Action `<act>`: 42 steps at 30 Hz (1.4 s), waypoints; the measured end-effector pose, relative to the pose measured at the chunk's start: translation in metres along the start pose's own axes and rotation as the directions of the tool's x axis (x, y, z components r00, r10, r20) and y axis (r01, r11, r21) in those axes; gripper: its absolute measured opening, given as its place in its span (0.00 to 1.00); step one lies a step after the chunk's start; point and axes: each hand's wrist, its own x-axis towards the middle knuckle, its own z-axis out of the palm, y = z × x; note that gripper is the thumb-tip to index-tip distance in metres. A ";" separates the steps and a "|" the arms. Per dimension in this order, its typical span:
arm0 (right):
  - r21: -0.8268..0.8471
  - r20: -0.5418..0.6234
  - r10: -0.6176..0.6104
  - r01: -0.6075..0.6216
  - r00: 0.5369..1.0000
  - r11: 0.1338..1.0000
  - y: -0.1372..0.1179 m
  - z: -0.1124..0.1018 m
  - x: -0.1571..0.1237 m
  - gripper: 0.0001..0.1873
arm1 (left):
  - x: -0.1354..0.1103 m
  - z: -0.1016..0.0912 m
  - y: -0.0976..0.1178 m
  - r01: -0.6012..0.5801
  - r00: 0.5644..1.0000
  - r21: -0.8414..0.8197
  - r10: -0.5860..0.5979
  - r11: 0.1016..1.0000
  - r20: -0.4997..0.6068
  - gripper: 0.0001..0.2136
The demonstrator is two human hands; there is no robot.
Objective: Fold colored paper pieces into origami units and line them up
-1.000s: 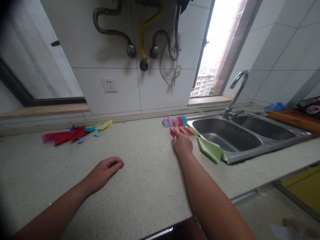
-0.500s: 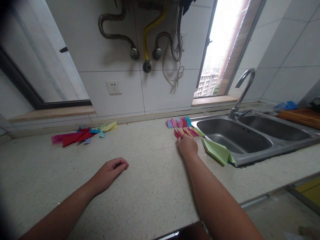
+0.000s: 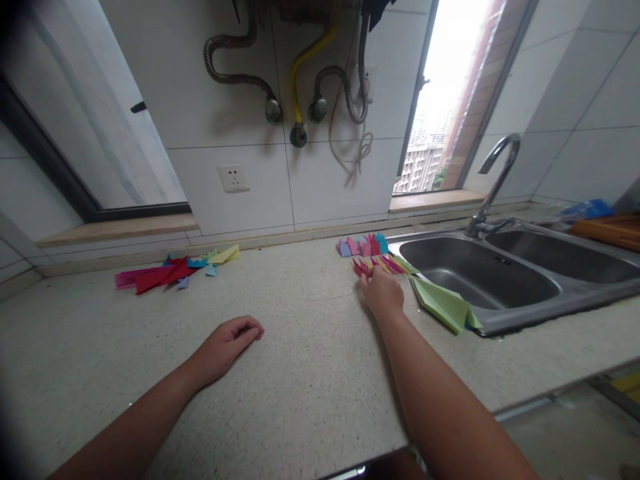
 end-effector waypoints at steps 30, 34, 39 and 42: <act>0.517 0.097 -0.852 0.706 0.515 0.485 -0.145 0.017 -0.081 0.08 | 0.005 0.001 -0.002 -0.015 0.999 -0.073 0.012 0.997 -0.041 0.08; 0.604 0.068 -0.896 0.697 0.438 0.387 -0.143 0.022 -0.074 0.06 | 0.005 0.003 -0.001 -0.022 0.998 -0.047 0.019 0.999 -0.053 0.09; 0.653 0.067 -0.906 0.668 0.418 0.356 -0.144 0.026 -0.071 0.05 | 0.003 0.005 0.001 -0.039 0.997 0.069 0.044 0.997 -0.069 0.09; 0.680 0.080 -0.897 0.634 0.434 0.368 -0.143 0.028 -0.068 0.06 | 0.001 0.006 0.003 -0.060 0.994 0.129 0.071 0.990 -0.080 0.09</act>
